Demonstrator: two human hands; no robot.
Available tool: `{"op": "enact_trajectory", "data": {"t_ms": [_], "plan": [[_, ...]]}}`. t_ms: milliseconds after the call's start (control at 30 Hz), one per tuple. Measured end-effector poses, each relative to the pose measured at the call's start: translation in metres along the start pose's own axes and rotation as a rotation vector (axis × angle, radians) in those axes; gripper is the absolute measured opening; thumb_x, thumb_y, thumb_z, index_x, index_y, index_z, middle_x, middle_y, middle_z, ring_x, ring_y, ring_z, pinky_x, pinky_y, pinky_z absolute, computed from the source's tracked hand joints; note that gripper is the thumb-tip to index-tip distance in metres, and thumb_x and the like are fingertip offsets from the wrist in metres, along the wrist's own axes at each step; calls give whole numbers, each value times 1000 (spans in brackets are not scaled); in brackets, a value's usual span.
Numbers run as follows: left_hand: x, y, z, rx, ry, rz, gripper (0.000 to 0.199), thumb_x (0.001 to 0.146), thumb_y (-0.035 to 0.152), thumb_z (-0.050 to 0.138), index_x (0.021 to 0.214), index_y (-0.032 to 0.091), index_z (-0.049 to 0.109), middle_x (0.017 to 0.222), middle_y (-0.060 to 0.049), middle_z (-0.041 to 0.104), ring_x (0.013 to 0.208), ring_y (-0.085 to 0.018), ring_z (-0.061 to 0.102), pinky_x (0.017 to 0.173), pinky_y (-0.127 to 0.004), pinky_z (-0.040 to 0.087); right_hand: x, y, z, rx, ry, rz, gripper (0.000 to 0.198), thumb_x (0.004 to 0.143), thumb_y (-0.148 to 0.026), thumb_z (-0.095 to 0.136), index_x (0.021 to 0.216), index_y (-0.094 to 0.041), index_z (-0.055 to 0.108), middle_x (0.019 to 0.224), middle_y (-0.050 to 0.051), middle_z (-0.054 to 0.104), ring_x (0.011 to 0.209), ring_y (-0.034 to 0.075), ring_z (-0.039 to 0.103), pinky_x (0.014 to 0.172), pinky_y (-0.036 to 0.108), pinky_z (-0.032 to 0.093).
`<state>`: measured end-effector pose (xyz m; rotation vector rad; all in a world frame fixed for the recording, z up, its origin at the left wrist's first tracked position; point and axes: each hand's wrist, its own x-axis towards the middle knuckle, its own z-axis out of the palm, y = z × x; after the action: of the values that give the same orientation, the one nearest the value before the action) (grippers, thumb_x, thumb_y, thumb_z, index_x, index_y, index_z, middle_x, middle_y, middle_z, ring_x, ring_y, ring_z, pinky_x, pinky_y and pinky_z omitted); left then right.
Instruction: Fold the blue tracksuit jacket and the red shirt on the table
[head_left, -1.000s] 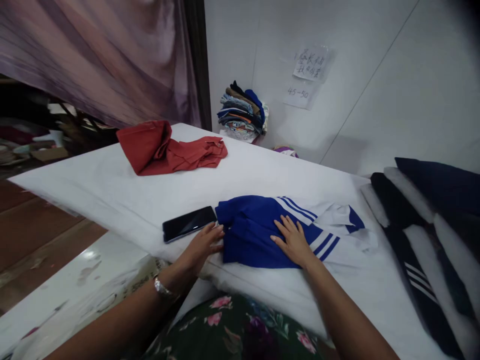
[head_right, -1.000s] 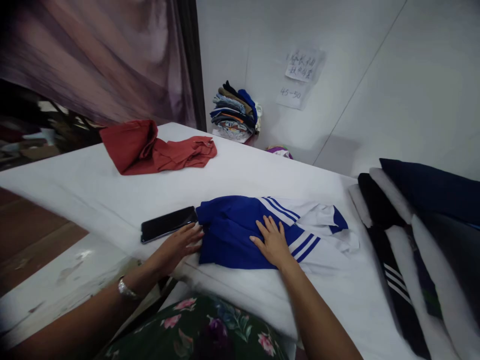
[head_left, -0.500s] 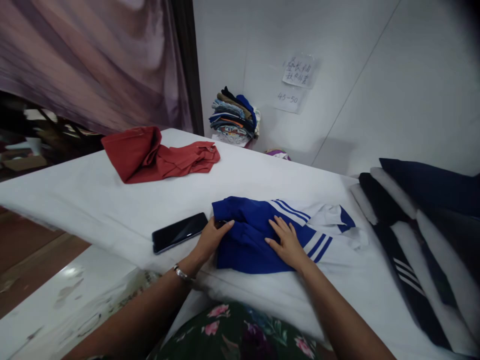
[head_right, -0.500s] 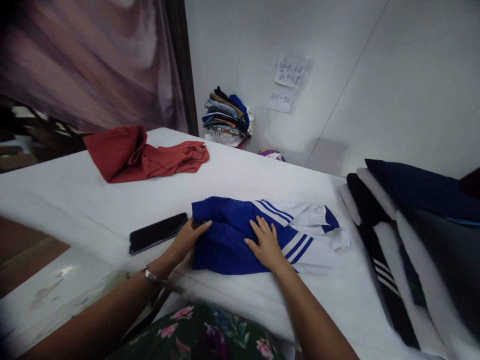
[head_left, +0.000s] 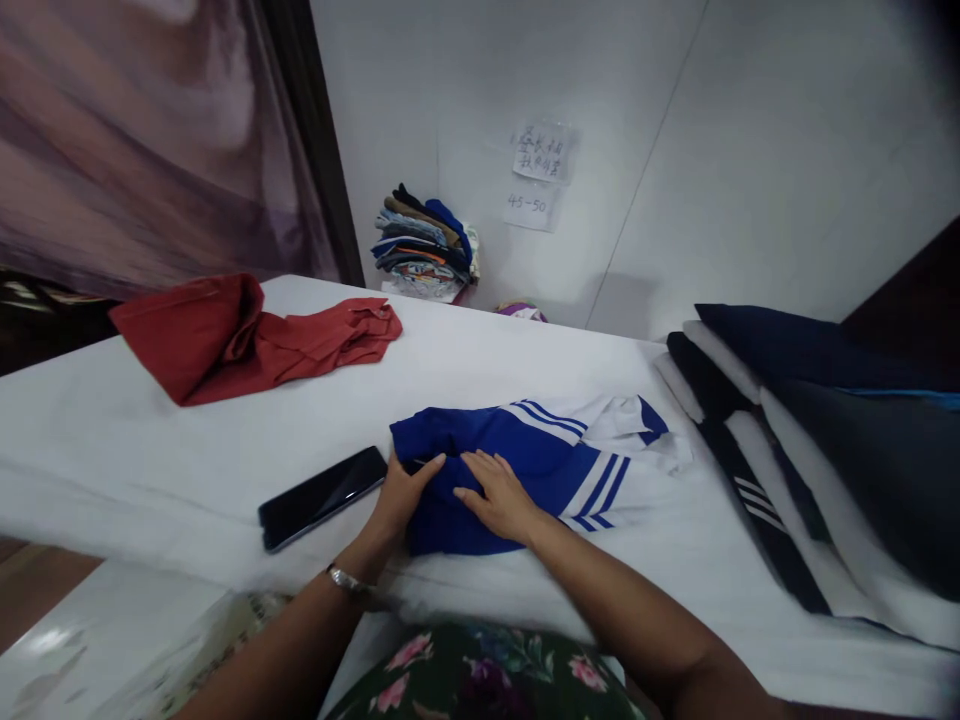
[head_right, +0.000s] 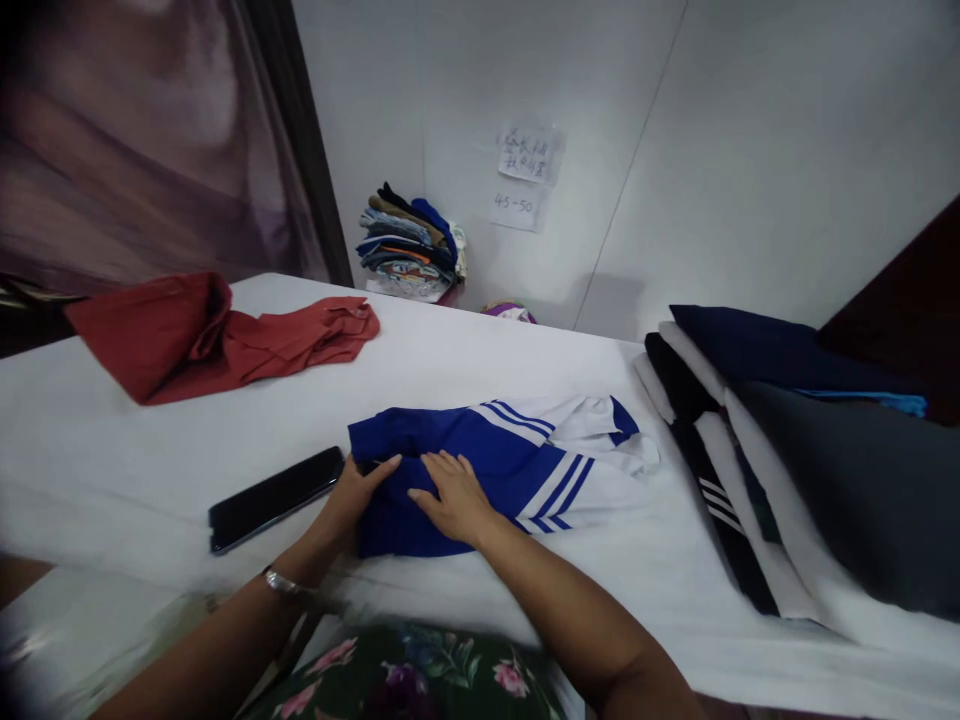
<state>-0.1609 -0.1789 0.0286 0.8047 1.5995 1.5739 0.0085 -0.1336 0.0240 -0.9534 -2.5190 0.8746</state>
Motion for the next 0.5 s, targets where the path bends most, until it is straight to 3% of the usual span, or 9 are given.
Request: {"op": "enact_trajectory", "data": {"t_ms": [233, 400, 500], "plan": [[0, -2, 0, 47, 25, 6, 58, 70, 23, 71, 125, 21, 54, 115, -9, 67, 104, -24, 64, 97, -40, 49, 1, -2, -6, 14, 32, 2, 54, 95, -41, 51, 143, -18, 44, 145, 13, 46, 140, 31, 34, 115, 55, 20], [1, 26, 6, -12, -40, -43, 76, 71, 21, 71, 141, 28, 40, 122, -8, 65, 100, -23, 67, 89, -38, 54, 6, -2, -21, 469, 80, 98, 78, 86, -44, 63, 152, -22, 26, 143, 12, 49, 122, 25, 55, 105, 44, 41], [6, 50, 19, 24, -144, -56, 89, 71, 24, 72, 148, 30, 28, 126, -11, 62, 97, -25, 67, 87, -42, 54, 7, -6, -34, 785, 144, 161, 85, 83, -53, 65, 152, -23, 25, 142, 10, 51, 127, 24, 51, 108, 41, 38]]}}
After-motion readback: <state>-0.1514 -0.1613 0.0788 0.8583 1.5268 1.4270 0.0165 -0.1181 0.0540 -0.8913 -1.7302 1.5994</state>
